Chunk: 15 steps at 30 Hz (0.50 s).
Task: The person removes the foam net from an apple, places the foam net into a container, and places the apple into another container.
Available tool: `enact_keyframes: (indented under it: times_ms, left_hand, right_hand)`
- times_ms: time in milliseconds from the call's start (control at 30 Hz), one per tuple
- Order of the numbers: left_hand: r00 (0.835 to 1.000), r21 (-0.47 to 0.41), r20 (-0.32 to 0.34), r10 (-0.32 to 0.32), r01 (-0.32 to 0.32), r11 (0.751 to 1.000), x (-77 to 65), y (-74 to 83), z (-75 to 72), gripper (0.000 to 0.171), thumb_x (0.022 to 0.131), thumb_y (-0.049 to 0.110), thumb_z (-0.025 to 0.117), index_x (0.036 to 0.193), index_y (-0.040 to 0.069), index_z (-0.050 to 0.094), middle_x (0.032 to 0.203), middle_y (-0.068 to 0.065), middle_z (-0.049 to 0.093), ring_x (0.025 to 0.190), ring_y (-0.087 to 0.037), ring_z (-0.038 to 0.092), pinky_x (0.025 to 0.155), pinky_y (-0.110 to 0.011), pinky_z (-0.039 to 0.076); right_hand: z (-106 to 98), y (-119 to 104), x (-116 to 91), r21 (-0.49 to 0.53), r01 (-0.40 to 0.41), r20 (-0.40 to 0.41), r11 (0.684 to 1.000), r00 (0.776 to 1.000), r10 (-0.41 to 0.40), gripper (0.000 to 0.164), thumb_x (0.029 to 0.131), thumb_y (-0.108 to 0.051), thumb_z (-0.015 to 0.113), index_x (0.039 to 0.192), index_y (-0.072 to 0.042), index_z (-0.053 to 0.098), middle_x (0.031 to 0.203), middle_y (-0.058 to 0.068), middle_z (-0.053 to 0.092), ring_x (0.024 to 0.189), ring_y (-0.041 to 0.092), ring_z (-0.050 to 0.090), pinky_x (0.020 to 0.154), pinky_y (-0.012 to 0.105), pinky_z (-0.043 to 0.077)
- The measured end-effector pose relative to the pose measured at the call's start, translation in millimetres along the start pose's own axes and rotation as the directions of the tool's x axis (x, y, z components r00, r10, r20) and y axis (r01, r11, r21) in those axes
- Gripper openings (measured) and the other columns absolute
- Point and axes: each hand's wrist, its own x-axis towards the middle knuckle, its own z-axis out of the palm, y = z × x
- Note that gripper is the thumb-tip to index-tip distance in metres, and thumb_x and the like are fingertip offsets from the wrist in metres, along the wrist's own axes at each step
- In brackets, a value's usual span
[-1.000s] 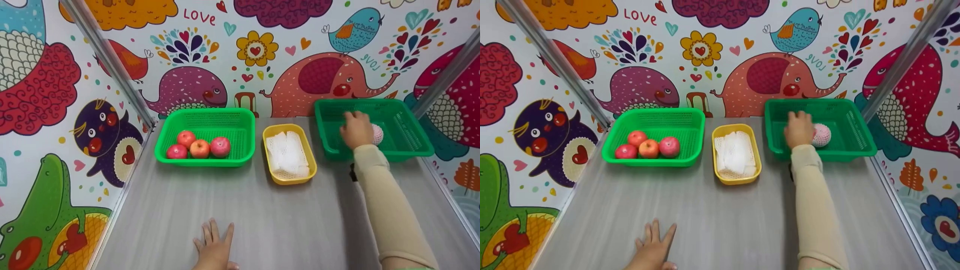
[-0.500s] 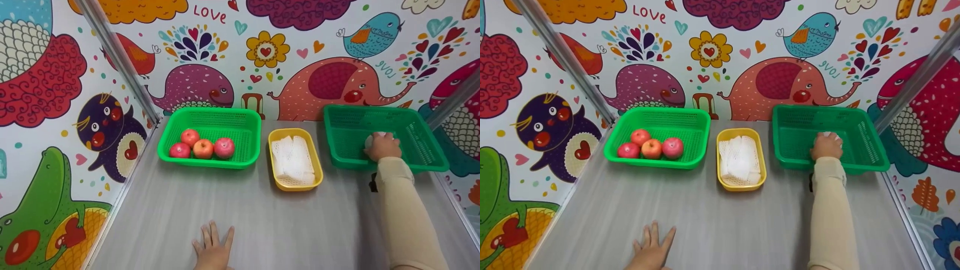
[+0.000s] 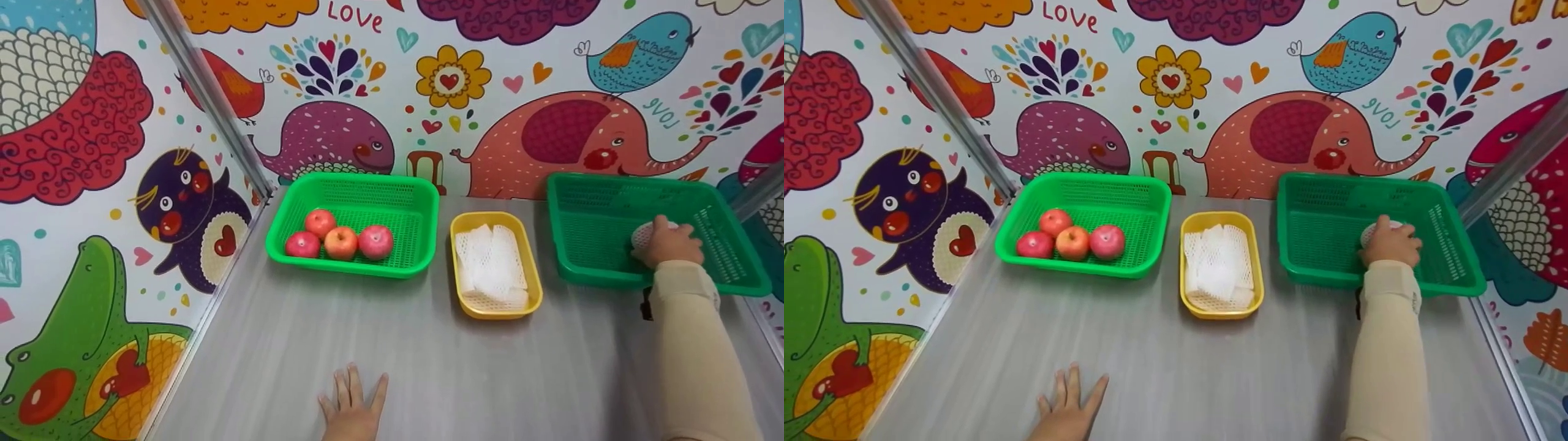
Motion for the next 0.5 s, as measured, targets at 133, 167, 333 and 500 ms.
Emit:
enact_keyframes:
  times_ms: [133, 167, 333, 500]
  left_hand:
    - [0.999, -0.002, 0.029, -0.015, 0.015, 1.000, -1.4, 1.1, 2.8, 0.125, 0.058, 0.085, 0.070, 0.155, 0.015, 0.035, 0.148, -0.048, 0.017, 0.131, -0.071, 0.019, 0.078, -0.091, 0.020]
    - [0.999, -0.006, 0.038, -0.019, 0.019, 1.000, -1.7, 1.4, 3.3, 0.126, 0.058, 0.086, 0.069, 0.156, 0.015, 0.035, 0.148, -0.048, 0.016, 0.131, -0.071, 0.019, 0.078, -0.091, 0.020]
    - [0.998, -0.048, 0.066, -0.015, 0.019, 0.999, -2.0, 3.8, 1.8, 0.127, 0.059, 0.084, 0.072, 0.157, 0.014, 0.031, 0.149, -0.050, 0.010, 0.132, -0.073, 0.011, 0.079, -0.092, 0.014]
    - [0.997, -0.048, 0.074, -0.023, 0.027, 0.998, 1.4, 3.8, -3.3, 0.131, 0.055, 0.076, 0.081, 0.158, 0.014, 0.028, 0.149, -0.050, 0.006, 0.132, -0.073, 0.008, 0.080, -0.092, 0.012]
  right_hand:
    - [-1.8, 7.0, -0.9, -0.004, -0.034, -0.022, 0.999, 0.999, 0.034, 0.090, 0.091, -0.031, 0.073, 0.145, 0.009, 0.012, 0.116, 0.056, 0.021, 0.094, 0.073, 0.035, 0.069, 0.076, 0.045]
    - [-1.9, 8.3, -1.1, -0.007, -0.040, -0.025, 0.999, 0.999, 0.040, 0.091, 0.091, -0.032, 0.072, 0.145, 0.009, 0.012, 0.117, 0.057, 0.021, 0.094, 0.074, 0.036, 0.069, 0.075, 0.045]
    - [-0.9, 11.4, -0.3, -0.028, -0.086, -0.073, 0.996, 0.994, 0.083, 0.084, 0.092, -0.029, 0.067, 0.143, 0.009, 0.012, 0.120, 0.059, 0.022, 0.098, 0.075, 0.037, 0.072, 0.074, 0.046]
    - [0.8, 8.7, 5.6, -0.002, -0.139, -0.086, 0.990, 0.987, 0.138, 0.089, 0.092, -0.033, 0.065, 0.147, 0.008, 0.009, 0.129, 0.059, 0.018, 0.106, 0.075, 0.036, 0.081, 0.076, 0.044]
